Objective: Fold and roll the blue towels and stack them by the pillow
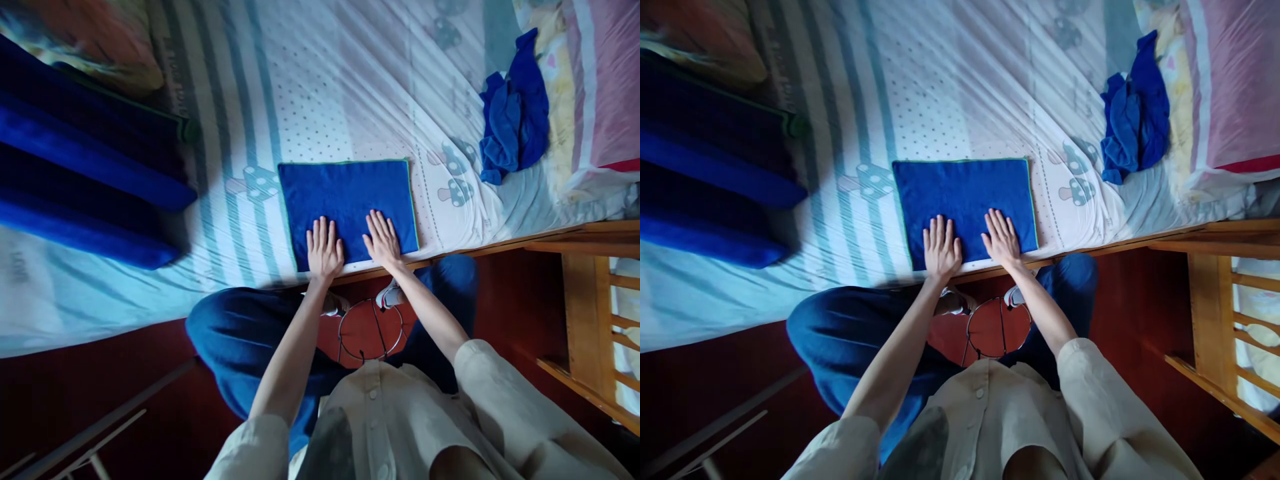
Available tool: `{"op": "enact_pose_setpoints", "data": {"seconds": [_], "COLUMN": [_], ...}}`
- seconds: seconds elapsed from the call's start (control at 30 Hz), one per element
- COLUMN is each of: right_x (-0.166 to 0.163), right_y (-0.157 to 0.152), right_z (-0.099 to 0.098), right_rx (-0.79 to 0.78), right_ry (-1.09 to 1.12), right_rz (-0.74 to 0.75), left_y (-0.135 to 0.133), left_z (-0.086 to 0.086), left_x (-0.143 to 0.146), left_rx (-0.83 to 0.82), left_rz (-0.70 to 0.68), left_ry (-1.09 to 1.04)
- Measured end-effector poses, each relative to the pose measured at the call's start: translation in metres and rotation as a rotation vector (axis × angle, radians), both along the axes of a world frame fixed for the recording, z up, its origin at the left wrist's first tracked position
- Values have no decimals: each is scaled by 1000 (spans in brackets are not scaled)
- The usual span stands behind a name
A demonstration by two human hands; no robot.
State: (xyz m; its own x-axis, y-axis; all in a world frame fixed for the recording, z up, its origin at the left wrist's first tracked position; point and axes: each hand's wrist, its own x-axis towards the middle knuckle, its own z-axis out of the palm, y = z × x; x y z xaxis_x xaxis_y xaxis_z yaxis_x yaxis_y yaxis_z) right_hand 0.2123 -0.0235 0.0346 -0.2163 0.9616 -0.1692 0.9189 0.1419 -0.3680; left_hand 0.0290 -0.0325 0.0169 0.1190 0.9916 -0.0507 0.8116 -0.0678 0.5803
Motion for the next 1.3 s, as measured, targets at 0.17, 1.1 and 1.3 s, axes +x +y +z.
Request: {"op": "enact_pose_setpoints", "data": {"seconds": [0.17, 1.1, 1.3], "right_x": [66, 81, 96], "right_y": [-19, 103, 6], "right_z": [4, -27, -1], "right_rx": [-1, 80, 44], "right_ry": [-41, -39, -33], "right_rz": [-87, -58, -93], "left_y": [-11, 82, -7], "left_z": [9, 0, 10], "left_x": [-33, -61, -60], "left_rx": [-55, -21, -39], "left_rz": [105, 52, 148], "left_ry": [67, -4, 50]}}
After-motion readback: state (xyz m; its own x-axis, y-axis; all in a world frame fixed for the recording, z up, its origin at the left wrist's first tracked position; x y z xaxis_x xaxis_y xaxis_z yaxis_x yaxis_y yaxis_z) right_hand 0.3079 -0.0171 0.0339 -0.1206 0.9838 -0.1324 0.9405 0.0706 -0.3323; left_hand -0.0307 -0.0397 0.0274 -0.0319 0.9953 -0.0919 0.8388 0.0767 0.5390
